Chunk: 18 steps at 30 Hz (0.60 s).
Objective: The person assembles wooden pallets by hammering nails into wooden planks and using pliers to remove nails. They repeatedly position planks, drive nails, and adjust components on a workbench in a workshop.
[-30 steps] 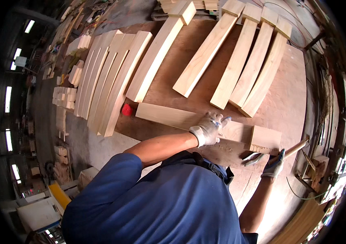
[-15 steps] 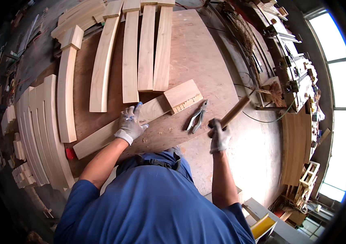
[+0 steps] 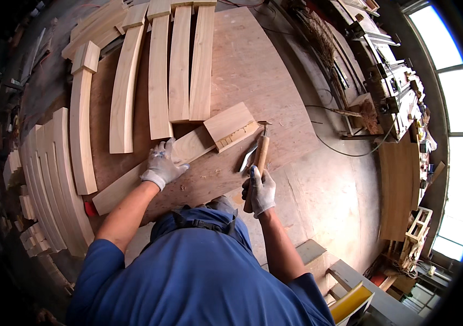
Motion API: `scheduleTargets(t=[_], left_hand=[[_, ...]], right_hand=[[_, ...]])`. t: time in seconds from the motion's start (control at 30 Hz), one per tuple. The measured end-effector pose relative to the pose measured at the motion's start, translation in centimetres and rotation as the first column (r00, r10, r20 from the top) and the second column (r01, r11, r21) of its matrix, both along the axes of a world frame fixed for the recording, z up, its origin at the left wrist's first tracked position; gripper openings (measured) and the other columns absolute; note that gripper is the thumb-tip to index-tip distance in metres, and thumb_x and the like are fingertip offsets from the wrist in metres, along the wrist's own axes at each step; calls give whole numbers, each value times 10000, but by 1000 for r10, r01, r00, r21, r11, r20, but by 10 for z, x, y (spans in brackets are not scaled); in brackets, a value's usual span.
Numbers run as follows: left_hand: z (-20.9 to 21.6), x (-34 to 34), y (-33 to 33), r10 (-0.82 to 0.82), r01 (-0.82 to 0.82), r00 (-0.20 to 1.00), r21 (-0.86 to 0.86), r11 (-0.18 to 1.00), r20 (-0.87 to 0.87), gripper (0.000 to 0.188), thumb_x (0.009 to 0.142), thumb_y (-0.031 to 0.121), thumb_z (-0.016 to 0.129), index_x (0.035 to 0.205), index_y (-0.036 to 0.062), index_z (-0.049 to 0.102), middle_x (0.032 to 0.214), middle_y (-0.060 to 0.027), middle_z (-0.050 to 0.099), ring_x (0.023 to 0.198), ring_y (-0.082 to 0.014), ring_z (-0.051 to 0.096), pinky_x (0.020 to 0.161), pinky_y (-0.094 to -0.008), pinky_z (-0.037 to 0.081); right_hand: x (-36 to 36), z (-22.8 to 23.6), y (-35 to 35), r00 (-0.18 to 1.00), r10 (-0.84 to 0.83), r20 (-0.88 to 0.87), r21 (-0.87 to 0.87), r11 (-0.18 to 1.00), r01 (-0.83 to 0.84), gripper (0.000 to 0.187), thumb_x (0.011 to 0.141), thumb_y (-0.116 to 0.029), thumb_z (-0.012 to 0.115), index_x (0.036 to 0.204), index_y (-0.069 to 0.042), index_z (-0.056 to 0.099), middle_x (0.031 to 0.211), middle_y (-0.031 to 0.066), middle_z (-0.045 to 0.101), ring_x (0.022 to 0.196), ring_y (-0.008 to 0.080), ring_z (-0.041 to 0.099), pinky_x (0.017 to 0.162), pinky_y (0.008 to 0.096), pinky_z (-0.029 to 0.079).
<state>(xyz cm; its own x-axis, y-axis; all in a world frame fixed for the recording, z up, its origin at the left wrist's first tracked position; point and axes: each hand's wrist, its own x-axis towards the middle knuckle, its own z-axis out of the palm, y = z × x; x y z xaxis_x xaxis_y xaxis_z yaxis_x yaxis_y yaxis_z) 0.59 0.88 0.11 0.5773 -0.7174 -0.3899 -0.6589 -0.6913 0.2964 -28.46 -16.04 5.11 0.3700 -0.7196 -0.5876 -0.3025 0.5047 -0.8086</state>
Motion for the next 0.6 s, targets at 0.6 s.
scheduleTargets(t=[0.6], left_hand=[[-9, -2, 1, -8, 11, 997, -29, 1000, 75, 1111, 786, 579, 868, 1667, 116, 373, 1463, -178, 584, 1409, -372, 536, 1239, -581, 370]], right_hand=[[24, -12, -29, 979, -4, 202, 307, 950, -60, 462, 1104, -484, 634, 1216, -36, 635, 831, 75, 646, 598, 216, 637, 506, 376, 553]])
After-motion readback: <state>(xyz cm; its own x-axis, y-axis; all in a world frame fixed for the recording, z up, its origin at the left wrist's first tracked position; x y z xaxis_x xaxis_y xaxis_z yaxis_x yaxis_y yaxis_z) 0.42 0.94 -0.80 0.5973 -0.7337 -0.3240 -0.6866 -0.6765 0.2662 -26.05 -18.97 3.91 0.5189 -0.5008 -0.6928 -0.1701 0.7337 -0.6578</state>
